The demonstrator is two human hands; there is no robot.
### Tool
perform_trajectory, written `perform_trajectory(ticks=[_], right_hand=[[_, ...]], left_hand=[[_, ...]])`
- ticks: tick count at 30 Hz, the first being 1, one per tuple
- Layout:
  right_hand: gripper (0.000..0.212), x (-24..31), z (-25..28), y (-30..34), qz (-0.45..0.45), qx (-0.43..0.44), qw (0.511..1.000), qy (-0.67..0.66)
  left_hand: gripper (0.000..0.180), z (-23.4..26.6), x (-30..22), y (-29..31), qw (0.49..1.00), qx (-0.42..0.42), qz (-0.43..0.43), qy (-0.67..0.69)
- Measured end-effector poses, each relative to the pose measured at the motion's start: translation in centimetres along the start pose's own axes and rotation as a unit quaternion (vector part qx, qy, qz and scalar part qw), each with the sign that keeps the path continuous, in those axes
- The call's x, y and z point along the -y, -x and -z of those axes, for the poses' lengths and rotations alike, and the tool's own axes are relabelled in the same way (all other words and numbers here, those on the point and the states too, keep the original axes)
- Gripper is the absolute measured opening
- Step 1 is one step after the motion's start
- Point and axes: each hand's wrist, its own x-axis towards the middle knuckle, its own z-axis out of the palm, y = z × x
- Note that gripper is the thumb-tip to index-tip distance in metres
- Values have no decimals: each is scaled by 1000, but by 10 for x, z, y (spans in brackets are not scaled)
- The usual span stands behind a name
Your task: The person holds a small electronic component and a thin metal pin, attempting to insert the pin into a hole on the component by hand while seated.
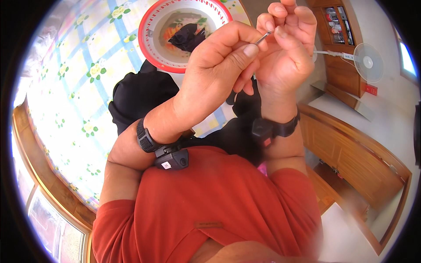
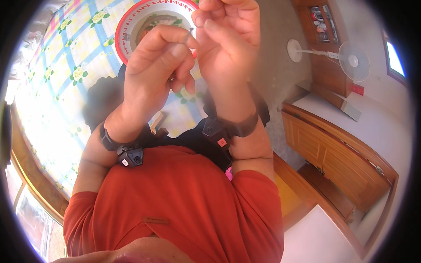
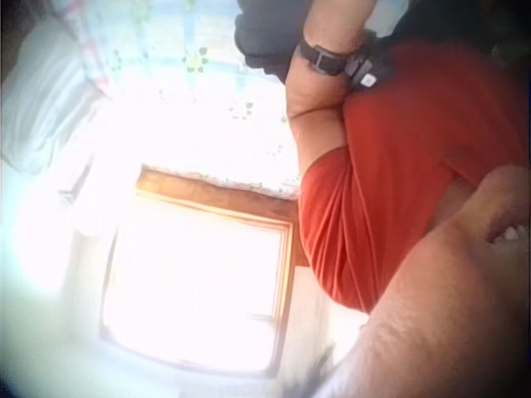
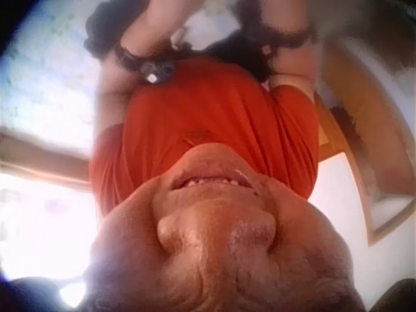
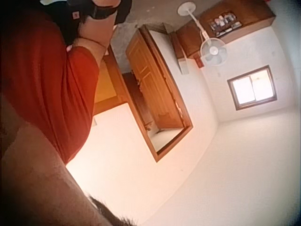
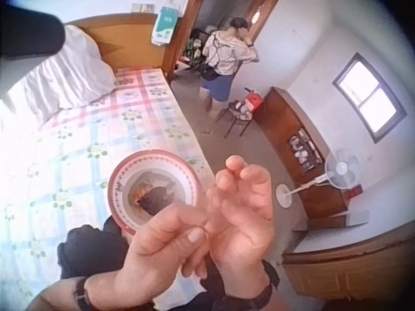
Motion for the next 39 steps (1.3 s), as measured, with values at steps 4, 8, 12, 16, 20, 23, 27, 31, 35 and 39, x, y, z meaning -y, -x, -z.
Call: perform_trajectory(ticks=[4, 8, 12, 16, 20, 23, 27, 31, 35, 39], right_hand=[[27, 7, -3, -1, -15, 43, 999, -9], [35, 3, 5, 0, 36, 37, 998, 44], [53, 3, 4, 1, 78, 53, 990, 107], [55, 4, 8, 0, 94, 87, 985, 115], [55, -2, 12, -1, 116, 95, 985, 84], [56, -3, 8, 0, 121, 79, 985, 95], [59, -5, 14, -1, 141, 95, 977, 130], [62, -8, 18, -1, 147, 102, 976, 126], [62, -3, 4, 2, 121, 109, 981, 106], [61, 2, 7, 2, 67, 103, 991, 58]], left_hand=[[15, -2, 1, 0, 1000, 6, 6, 2], [18, -4, 3, -2, 1000, 5, 8, 11], [21, -5, 0, -1, 1000, 5, 24, -12], [23, -4, 4, 0, 1000, 11, 10, -14], [24, -5, 5, 0, 1000, 7, 26, 13], [24, -3, 4, -1, 999, 7, 32, 13], [23, -3, 2, -1, 998, 1, 46, 33], [21, -4, 5, -1, 993, -17, 59, 103], [18, -5, 11, -1, 985, -24, 53, 162], [18, -4, 16, -2, 968, 4, 58, 246]])
